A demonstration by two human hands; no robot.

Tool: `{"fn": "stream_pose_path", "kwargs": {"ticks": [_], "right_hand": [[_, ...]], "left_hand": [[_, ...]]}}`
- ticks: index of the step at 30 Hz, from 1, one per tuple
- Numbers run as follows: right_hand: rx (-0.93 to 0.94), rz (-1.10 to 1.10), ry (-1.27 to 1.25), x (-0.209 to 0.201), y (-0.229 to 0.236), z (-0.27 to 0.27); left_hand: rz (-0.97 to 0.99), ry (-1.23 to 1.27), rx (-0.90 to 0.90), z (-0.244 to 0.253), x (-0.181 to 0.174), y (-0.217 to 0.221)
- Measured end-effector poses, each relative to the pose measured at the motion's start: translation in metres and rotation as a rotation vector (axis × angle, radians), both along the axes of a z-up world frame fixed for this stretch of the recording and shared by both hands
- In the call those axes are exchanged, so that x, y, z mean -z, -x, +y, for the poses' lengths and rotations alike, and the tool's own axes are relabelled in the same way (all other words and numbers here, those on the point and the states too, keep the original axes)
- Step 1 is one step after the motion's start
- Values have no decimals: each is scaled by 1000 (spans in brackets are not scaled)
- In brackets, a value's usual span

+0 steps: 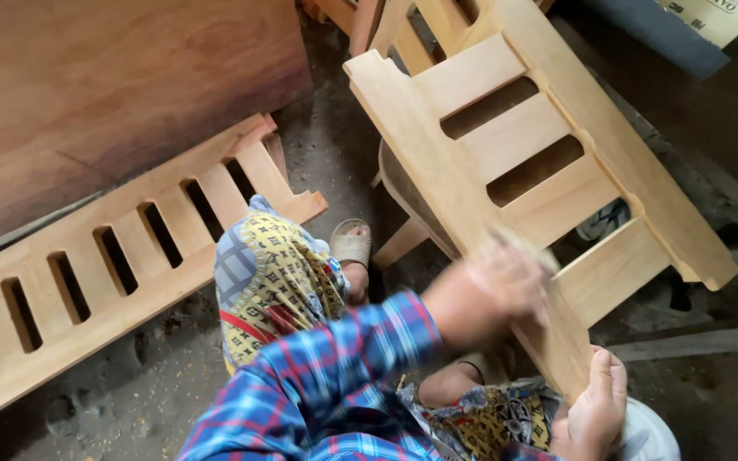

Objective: The person sits on the floor and sands a wooden chair backrest using a sanding block. They hold the piece with one hand and rub the sanding block over the flat surfaces and edges with the other hand.

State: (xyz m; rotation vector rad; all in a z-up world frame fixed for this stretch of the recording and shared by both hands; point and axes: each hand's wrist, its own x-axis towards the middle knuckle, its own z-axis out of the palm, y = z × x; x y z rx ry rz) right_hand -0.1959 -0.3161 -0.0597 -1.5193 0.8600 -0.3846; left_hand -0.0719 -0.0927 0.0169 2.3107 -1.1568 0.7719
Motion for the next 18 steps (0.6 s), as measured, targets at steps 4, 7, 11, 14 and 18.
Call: {"fn": "stream_pose_path", "kwargs": {"ticks": [4,7,11,14,18], "right_hand": [[8,-24,-7,4,6,-4],[6,-23,18,3,6,-4],[-24,-73,-17,6,8,-6],[-29,-82,-35,6,6,-6],[18,-38,-18,3,3,-2]], "left_hand": [[142,-42,301,-16,13,9],[175,417,579,46,-42,-68],[1108,713,-262,139,-24,-160],[295,48,-552,176,31,-209],[-95,-114,-521,113,28,-158]]}}
